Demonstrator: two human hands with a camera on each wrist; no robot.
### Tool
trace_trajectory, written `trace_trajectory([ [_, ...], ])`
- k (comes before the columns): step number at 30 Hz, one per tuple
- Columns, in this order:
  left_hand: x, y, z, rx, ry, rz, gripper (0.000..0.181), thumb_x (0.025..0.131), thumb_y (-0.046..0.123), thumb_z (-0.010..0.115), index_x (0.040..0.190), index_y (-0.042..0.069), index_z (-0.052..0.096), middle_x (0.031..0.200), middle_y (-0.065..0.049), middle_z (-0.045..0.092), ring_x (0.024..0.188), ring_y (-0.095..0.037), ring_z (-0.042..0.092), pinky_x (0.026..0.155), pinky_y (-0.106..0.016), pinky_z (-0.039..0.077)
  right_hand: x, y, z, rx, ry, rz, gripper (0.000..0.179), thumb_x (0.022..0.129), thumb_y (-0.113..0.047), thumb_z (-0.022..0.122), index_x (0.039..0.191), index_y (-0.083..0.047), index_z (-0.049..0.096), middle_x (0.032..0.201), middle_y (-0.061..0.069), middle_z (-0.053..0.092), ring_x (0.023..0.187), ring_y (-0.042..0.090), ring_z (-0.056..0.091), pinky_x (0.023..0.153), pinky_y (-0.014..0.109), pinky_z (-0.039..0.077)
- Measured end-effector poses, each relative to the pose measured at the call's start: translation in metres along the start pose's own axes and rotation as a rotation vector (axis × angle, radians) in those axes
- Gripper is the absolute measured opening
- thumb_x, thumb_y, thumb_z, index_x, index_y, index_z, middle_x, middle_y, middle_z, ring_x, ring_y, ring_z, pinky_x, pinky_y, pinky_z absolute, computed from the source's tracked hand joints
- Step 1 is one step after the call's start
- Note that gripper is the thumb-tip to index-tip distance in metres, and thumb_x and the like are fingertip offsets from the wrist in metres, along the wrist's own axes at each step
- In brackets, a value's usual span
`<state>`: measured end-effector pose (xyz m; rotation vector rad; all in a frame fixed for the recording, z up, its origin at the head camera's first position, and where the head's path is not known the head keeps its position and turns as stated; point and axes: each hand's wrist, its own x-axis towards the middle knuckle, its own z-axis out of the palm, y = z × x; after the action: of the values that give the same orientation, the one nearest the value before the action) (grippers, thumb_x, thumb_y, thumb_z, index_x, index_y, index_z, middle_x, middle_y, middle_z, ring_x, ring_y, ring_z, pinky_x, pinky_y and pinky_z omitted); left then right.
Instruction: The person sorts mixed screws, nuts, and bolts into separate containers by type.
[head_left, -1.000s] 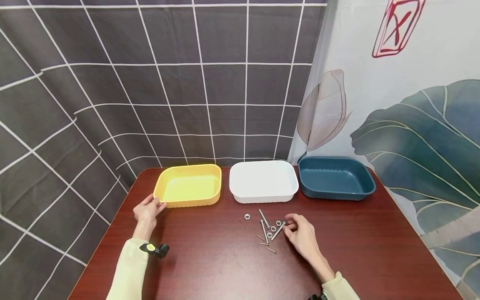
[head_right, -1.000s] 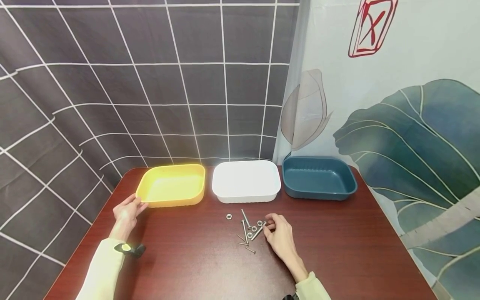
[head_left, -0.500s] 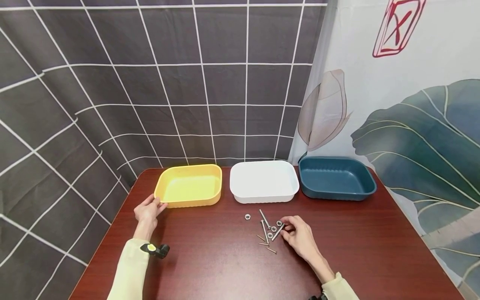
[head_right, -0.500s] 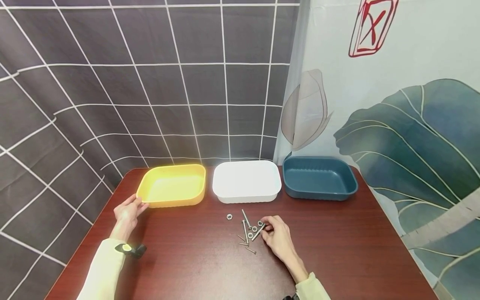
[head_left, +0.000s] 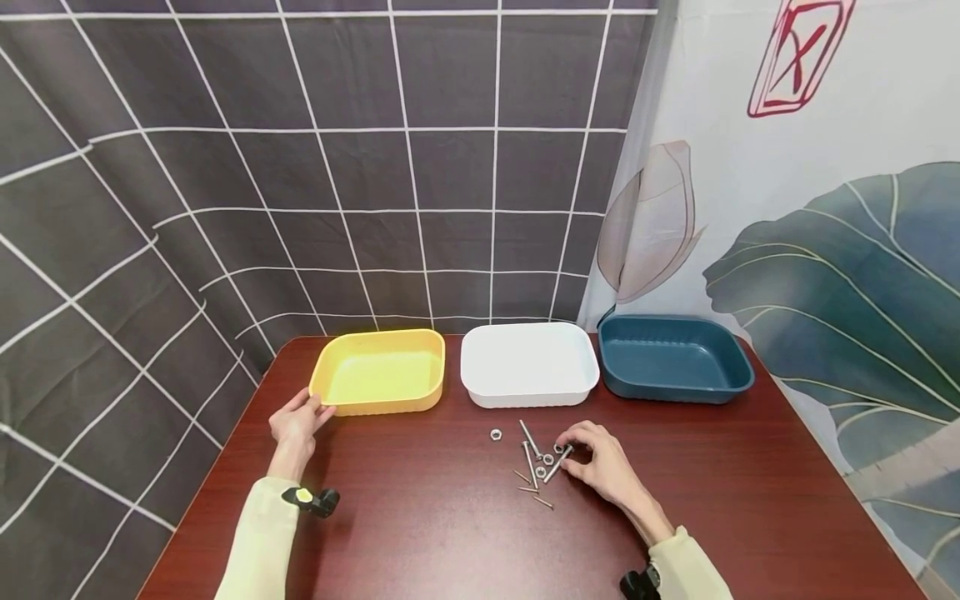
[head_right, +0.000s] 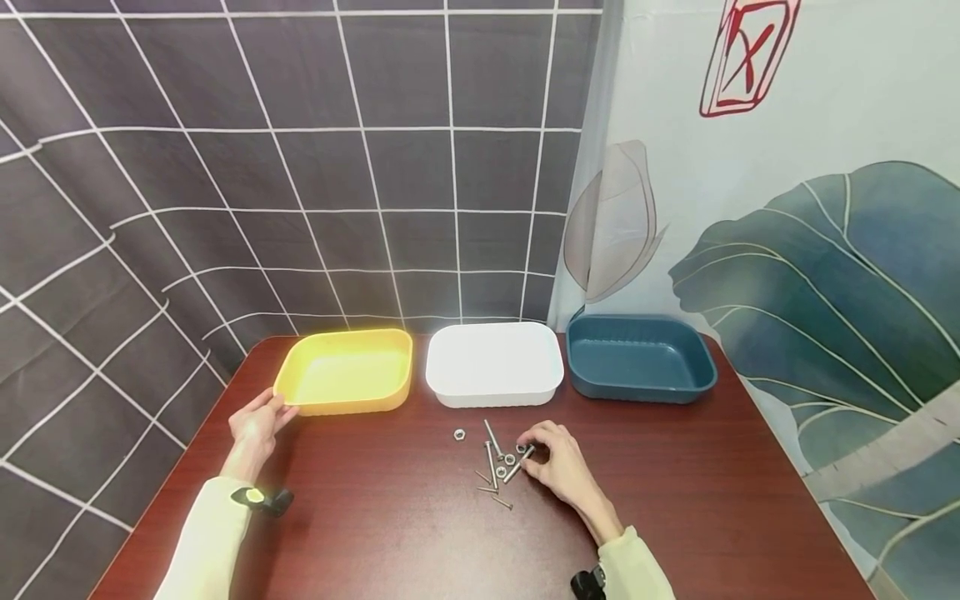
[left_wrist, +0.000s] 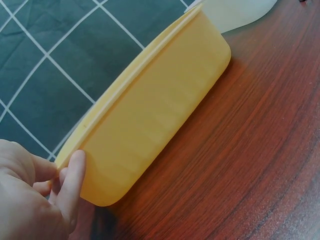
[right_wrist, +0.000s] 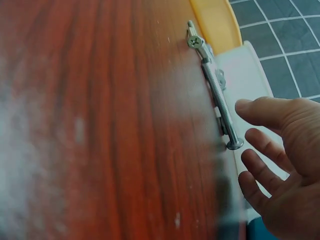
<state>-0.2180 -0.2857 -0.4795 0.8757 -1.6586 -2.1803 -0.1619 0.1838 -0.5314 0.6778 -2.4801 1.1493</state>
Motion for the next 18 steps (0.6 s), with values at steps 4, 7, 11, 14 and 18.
trace_trajectory([
  [4,-0.0005,-0.0004,-0.0004,-0.005,0.003,0.006,0.047,0.099,-0.003,0.055,0.144,-0.008,0.046,0.068,0.001,0.057,0.056,-0.006,0.063,0.069,-0.024,0.063,0.0003,0.0038,-0.0004,0.036,-0.031,0.004,0.036,0.066,0.007,0.087,0.093,-0.012,0.073,0.094,-0.005,0.065,0.083,0.019,0.056,0.067,0.028,0.049],
  [7,0.0000,-0.0006,-0.0012,-0.010,0.002,0.009,0.047,0.099,-0.003,0.055,0.144,-0.008,0.045,0.067,0.001,0.057,0.056,-0.005,0.062,0.069,-0.024,0.063,0.0010,0.0053,-0.0007,0.063,-0.054,0.005,0.036,0.066,0.008,0.086,0.093,-0.011,0.073,0.092,-0.003,0.065,0.084,0.019,0.057,0.068,0.029,0.050],
  [11,0.0009,-0.0010,-0.0020,-0.006,-0.003,0.008,0.047,0.099,-0.003,0.055,0.145,-0.007,0.046,0.067,0.001,0.057,0.057,-0.005,0.063,0.071,-0.024,0.063,0.0011,0.0065,-0.0014,0.082,-0.089,0.008,0.036,0.066,0.010,0.085,0.092,-0.010,0.072,0.090,-0.001,0.065,0.081,0.019,0.059,0.067,0.029,0.053],
  [14,0.0011,-0.0014,-0.0024,-0.005,-0.001,0.007,0.047,0.099,-0.002,0.055,0.145,-0.006,0.046,0.068,0.001,0.057,0.057,-0.005,0.063,0.072,-0.024,0.063,0.0007,0.0064,-0.0029,0.106,-0.128,0.027,0.035,0.066,0.010,0.084,0.092,-0.009,0.072,0.089,0.000,0.064,0.080,0.018,0.060,0.067,0.027,0.054],
  [18,0.0007,-0.0017,-0.0025,-0.007,0.000,0.008,0.048,0.099,-0.003,0.055,0.146,-0.005,0.045,0.068,0.001,0.058,0.058,-0.005,0.063,0.072,-0.024,0.063,0.0004,0.0075,-0.0042,0.125,-0.176,0.021,0.033,0.068,0.008,0.085,0.092,-0.009,0.072,0.091,-0.001,0.065,0.081,0.016,0.060,0.068,0.027,0.055],
])
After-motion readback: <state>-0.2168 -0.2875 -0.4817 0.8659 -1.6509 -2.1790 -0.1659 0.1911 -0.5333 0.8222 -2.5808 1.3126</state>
